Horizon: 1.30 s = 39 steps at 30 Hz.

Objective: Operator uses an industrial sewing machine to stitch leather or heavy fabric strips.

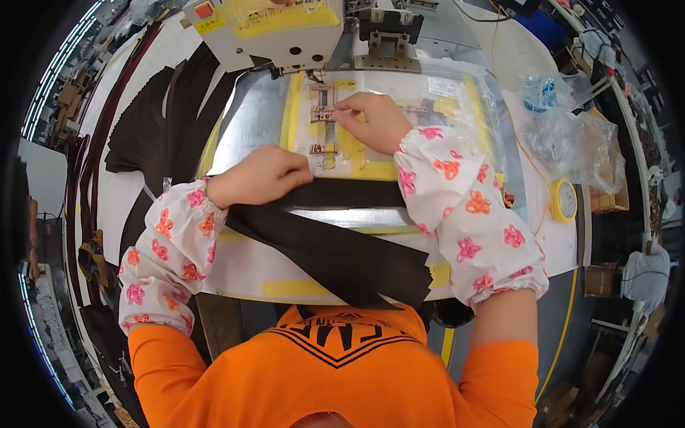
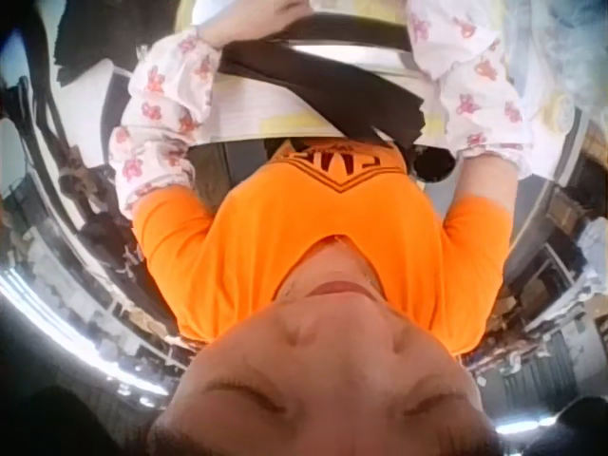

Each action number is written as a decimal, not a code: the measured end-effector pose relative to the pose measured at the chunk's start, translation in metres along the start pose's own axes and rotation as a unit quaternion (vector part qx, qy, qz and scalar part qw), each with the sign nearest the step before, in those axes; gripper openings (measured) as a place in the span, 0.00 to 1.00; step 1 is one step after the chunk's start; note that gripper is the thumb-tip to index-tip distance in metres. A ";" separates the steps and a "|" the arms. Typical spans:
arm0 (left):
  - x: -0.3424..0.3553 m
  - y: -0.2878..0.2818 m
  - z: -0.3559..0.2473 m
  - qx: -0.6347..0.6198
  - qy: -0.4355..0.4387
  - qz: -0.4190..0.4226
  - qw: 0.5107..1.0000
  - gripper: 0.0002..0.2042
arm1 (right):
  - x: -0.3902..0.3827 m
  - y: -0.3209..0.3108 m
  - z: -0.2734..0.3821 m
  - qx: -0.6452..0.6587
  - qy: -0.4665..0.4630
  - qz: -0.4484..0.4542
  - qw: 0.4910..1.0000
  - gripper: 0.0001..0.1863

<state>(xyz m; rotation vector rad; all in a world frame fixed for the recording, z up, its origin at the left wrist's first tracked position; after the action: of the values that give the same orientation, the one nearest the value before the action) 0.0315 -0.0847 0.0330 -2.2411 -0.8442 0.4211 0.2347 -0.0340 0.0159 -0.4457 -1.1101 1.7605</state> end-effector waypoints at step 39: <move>0.087 0.005 0.069 0.139 0.125 -0.254 0.949 0.06 | 0.052 0.052 -0.042 -0.136 0.115 -0.223 0.958 0.16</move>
<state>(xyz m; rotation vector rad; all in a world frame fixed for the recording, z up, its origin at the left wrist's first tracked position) 0.0626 0.0057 -0.0245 -1.6931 -1.1026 0.0077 0.2128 0.0261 -0.0399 -0.5045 -1.1802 1.1384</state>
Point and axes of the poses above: each hand's wrist, its own x-axis towards the middle knuckle, its own y-axis out of the palm, z = x × y, the point moved 2 cm from there along x, towards the middle knuckle, and after that the axes turned 12 degrees about -x, right-handed, at the moved point
